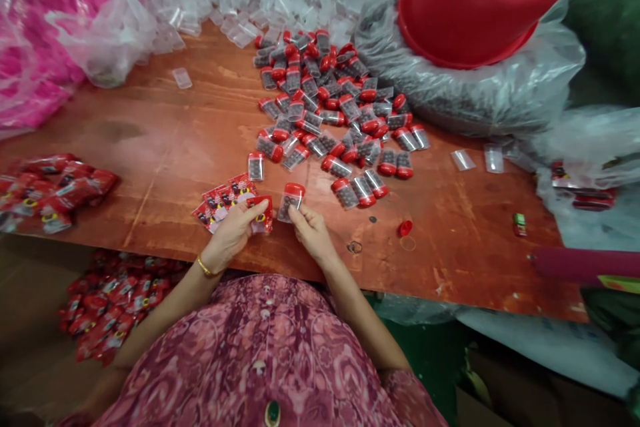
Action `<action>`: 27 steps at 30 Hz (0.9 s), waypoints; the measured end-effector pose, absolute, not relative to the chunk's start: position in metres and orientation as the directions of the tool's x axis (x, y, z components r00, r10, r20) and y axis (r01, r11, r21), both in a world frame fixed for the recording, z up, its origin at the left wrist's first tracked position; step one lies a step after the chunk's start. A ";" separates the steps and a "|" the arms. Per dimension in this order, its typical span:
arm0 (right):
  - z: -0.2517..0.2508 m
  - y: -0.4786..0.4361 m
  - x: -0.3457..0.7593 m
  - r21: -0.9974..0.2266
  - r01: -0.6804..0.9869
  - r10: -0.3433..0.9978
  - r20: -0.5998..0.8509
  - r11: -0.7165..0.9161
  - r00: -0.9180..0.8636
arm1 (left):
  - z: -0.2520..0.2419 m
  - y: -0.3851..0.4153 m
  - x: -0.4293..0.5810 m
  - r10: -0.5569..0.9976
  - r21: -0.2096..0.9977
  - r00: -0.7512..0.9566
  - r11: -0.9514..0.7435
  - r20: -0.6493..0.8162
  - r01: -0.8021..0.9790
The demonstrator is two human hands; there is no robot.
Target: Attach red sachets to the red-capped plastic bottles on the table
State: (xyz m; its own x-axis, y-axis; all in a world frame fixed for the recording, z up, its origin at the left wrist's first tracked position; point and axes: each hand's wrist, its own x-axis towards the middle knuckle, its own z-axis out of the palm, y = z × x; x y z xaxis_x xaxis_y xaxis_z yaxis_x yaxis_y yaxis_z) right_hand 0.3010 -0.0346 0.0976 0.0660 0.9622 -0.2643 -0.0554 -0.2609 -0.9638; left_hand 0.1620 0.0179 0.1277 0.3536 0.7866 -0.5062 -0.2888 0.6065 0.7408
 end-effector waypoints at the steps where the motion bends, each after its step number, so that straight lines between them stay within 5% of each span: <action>1: 0.098 -0.035 0.301 -0.960 -0.083 0.959 -0.272 -0.266 0.081 | 0.128 0.017 0.163 0.776 0.728 0.364 0.620 -0.515 -0.292; 27: 0.095 -0.043 0.299 -0.967 -0.175 0.975 -0.203 -0.186 0.088 | 0.118 0.008 0.170 0.825 0.835 0.400 0.508 -0.400 -0.213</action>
State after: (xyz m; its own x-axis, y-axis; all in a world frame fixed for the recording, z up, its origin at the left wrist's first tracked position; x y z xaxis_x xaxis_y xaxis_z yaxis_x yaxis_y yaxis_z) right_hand 0.2992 -0.0426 0.0948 0.0877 0.9752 -0.2032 -0.1752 -0.1856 -0.9669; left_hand 0.1697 0.0078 0.1182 0.4003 0.8247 -0.3996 -0.2129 0.5078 0.8347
